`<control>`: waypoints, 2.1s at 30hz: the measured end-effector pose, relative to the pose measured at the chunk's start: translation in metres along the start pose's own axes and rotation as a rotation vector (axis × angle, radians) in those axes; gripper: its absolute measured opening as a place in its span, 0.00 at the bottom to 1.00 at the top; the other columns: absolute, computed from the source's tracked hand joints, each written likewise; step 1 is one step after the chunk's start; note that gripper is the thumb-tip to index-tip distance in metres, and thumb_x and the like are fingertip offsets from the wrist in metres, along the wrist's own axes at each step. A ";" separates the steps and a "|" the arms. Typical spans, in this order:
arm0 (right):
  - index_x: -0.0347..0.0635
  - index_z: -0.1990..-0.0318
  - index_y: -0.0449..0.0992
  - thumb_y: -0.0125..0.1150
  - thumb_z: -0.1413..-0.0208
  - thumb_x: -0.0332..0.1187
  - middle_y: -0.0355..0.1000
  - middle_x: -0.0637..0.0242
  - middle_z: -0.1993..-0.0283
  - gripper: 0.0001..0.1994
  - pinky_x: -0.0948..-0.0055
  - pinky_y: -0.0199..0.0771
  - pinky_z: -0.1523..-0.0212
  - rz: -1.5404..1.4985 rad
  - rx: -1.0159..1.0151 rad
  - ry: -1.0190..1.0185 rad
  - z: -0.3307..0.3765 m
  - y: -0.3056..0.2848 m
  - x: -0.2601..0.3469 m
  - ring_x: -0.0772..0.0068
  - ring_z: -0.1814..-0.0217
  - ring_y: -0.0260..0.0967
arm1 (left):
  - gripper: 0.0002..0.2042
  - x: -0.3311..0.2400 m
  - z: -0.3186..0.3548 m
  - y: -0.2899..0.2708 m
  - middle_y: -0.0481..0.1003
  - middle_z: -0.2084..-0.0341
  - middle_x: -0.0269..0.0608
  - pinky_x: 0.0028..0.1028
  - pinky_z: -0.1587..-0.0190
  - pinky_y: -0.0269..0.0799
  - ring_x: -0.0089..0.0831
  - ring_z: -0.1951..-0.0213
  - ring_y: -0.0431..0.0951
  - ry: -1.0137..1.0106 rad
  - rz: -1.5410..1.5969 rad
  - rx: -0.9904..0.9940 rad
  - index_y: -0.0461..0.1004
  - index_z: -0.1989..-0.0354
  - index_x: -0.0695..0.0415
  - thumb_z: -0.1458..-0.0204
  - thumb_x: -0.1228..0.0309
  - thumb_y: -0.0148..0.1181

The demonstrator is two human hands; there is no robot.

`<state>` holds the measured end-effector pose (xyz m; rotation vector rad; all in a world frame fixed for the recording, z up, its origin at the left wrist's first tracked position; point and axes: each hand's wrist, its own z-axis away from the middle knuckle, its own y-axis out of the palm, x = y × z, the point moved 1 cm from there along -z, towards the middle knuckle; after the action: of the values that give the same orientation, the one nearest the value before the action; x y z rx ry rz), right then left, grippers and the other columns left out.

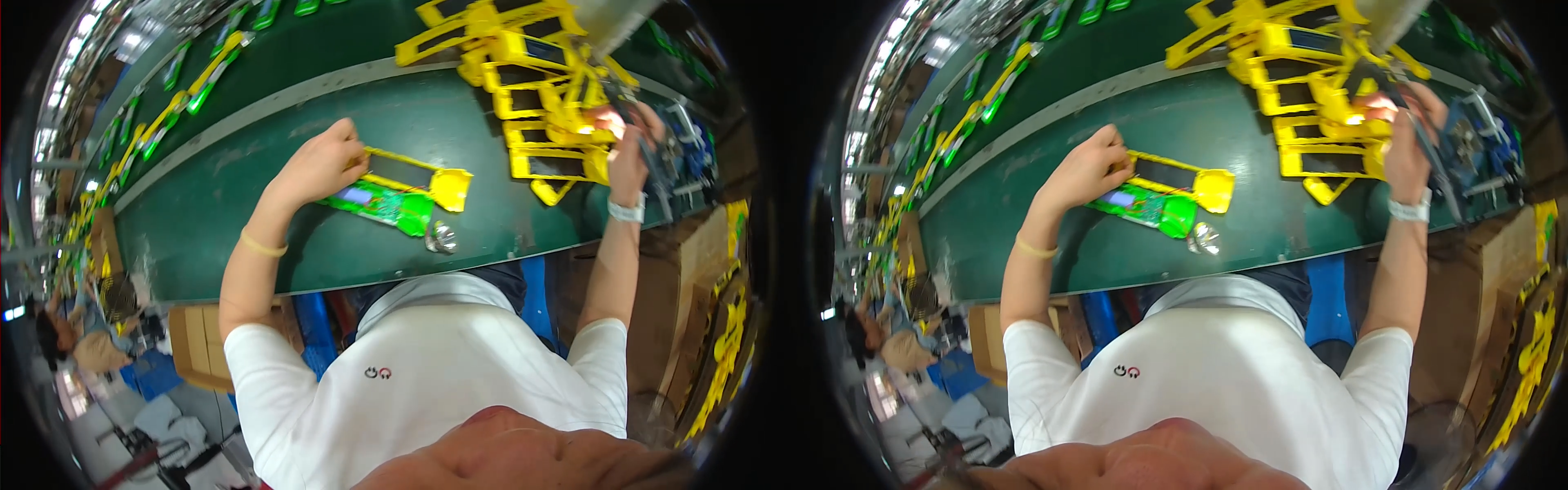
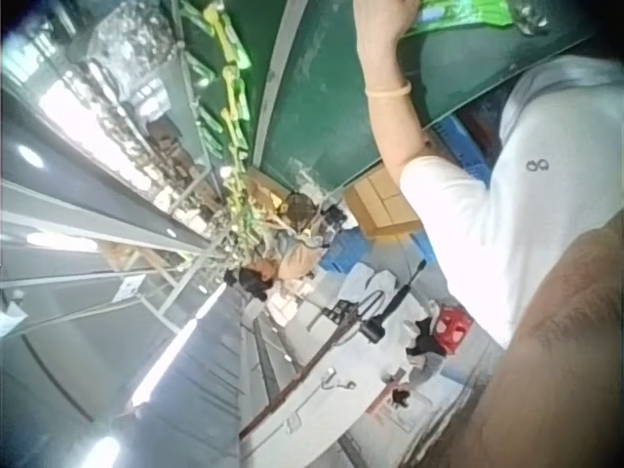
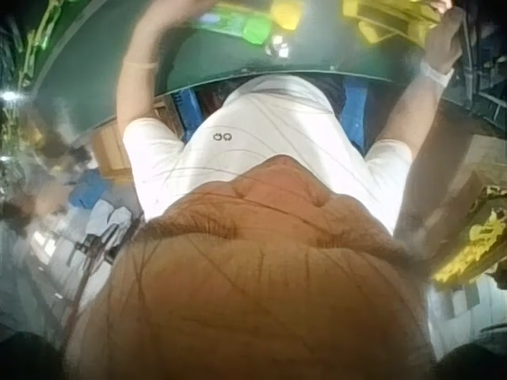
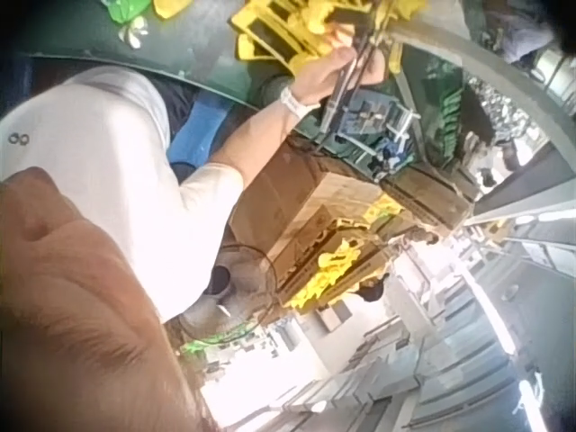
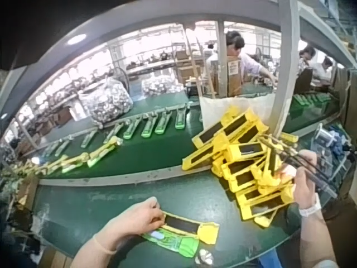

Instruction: Soldering wires and electronic components onto circuit boards for portable flashlights on an assembly line.

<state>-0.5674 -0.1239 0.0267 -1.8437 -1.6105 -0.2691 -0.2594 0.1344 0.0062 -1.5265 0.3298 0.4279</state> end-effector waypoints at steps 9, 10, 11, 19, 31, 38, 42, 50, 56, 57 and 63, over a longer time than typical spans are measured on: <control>0.37 0.50 0.57 0.56 0.44 0.40 0.68 0.58 0.60 0.21 0.75 0.70 0.59 -0.536 0.273 -0.042 0.053 0.068 0.113 0.70 0.61 0.70 | 0.04 0.001 -0.001 0.001 0.65 0.72 0.40 0.29 0.66 0.67 0.34 0.70 0.70 -0.020 -0.008 0.019 0.75 0.73 0.60 0.57 0.73 0.58; 0.36 0.50 0.59 0.56 0.43 0.36 0.68 0.61 0.61 0.19 0.78 0.66 0.58 -0.644 0.343 0.083 0.057 0.084 0.126 0.74 0.60 0.67 | 0.04 0.000 -0.002 0.001 0.65 0.72 0.40 0.29 0.66 0.67 0.34 0.70 0.70 -0.019 -0.008 0.023 0.75 0.73 0.60 0.57 0.73 0.58; 0.36 0.49 0.56 0.51 0.41 0.35 0.64 0.55 0.54 0.18 0.70 0.67 0.52 -0.650 0.425 0.097 0.054 0.092 0.130 0.67 0.55 0.68 | 0.04 0.001 -0.001 0.001 0.65 0.72 0.40 0.29 0.66 0.67 0.34 0.70 0.70 -0.025 -0.015 0.025 0.75 0.74 0.60 0.57 0.73 0.58; 0.42 0.48 0.49 0.43 0.39 0.42 0.64 0.48 0.53 0.20 0.68 0.77 0.66 -0.752 0.226 0.209 0.065 0.064 0.105 0.53 0.55 0.72 | 0.05 0.005 -0.001 -0.006 0.67 0.71 0.42 0.32 0.62 0.69 0.37 0.66 0.72 0.008 0.074 -0.062 0.76 0.72 0.56 0.55 0.69 0.58; 0.39 0.49 0.50 0.43 0.39 0.47 0.63 0.49 0.50 0.23 0.68 0.79 0.67 -0.607 0.361 0.573 0.129 0.058 0.079 0.55 0.50 0.68 | 0.19 0.002 0.029 -0.011 0.68 0.51 0.47 0.36 0.46 0.61 0.44 0.49 0.67 0.257 0.195 -0.047 0.71 0.62 0.55 0.66 0.70 0.66; 0.37 0.49 0.50 0.43 0.38 0.44 0.63 0.51 0.51 0.21 0.60 0.74 0.52 -0.759 0.381 0.696 0.127 0.060 0.073 0.55 0.50 0.69 | 0.21 0.033 0.051 0.006 0.70 0.59 0.45 0.32 0.53 0.68 0.40 0.57 0.72 0.013 0.314 -0.266 0.66 0.59 0.56 0.64 0.73 0.67; 0.39 0.48 0.49 0.44 0.39 0.45 0.62 0.49 0.49 0.22 0.60 0.72 0.50 -0.778 0.423 0.695 0.128 0.061 0.077 0.55 0.47 0.67 | 0.23 0.117 0.006 -0.026 0.71 0.65 0.43 0.29 0.55 0.69 0.37 0.62 0.73 -0.211 0.152 -0.510 0.64 0.58 0.57 0.64 0.71 0.67; 0.46 0.47 0.48 0.41 0.39 0.49 0.62 0.48 0.47 0.22 0.54 0.71 0.51 -0.716 0.466 0.706 0.132 0.059 0.066 0.51 0.49 0.68 | 0.36 0.210 -0.088 -0.105 0.64 0.48 0.42 0.27 0.40 0.54 0.31 0.44 0.62 -0.298 0.516 0.105 0.57 0.42 0.54 0.61 0.69 0.68; 0.45 0.50 0.49 0.46 0.45 0.57 0.64 0.51 0.52 0.28 0.58 0.72 0.54 -0.686 0.461 0.787 0.131 0.061 0.067 0.54 0.52 0.69 | 0.40 0.265 -0.191 -0.129 0.69 0.50 0.53 0.34 0.45 0.64 0.42 0.50 0.71 -0.516 -0.082 -0.245 0.56 0.41 0.59 0.61 0.54 0.66; 0.45 0.50 0.50 0.46 0.45 0.56 0.63 0.51 0.51 0.27 0.59 0.71 0.54 -0.706 0.467 0.804 0.130 0.060 0.067 0.54 0.52 0.69 | 0.42 0.253 -0.218 -0.118 0.66 0.48 0.57 0.37 0.48 0.64 0.46 0.50 0.70 -0.695 -0.137 -0.204 0.47 0.38 0.62 0.56 0.55 0.63; 0.44 0.49 0.50 0.45 0.42 0.52 0.63 0.51 0.51 0.24 0.60 0.70 0.51 -0.694 0.506 0.750 0.136 0.057 0.061 0.54 0.52 0.69 | 0.33 0.298 -0.236 -0.095 0.72 0.56 0.59 0.38 0.52 0.69 0.49 0.52 0.72 -0.809 -0.381 -0.445 0.69 0.55 0.68 0.62 0.50 0.64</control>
<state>-0.5367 0.0053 -0.0621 -0.6295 -1.5026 -0.6838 0.0616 -0.0824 -0.0542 -1.6531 -0.7179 0.7992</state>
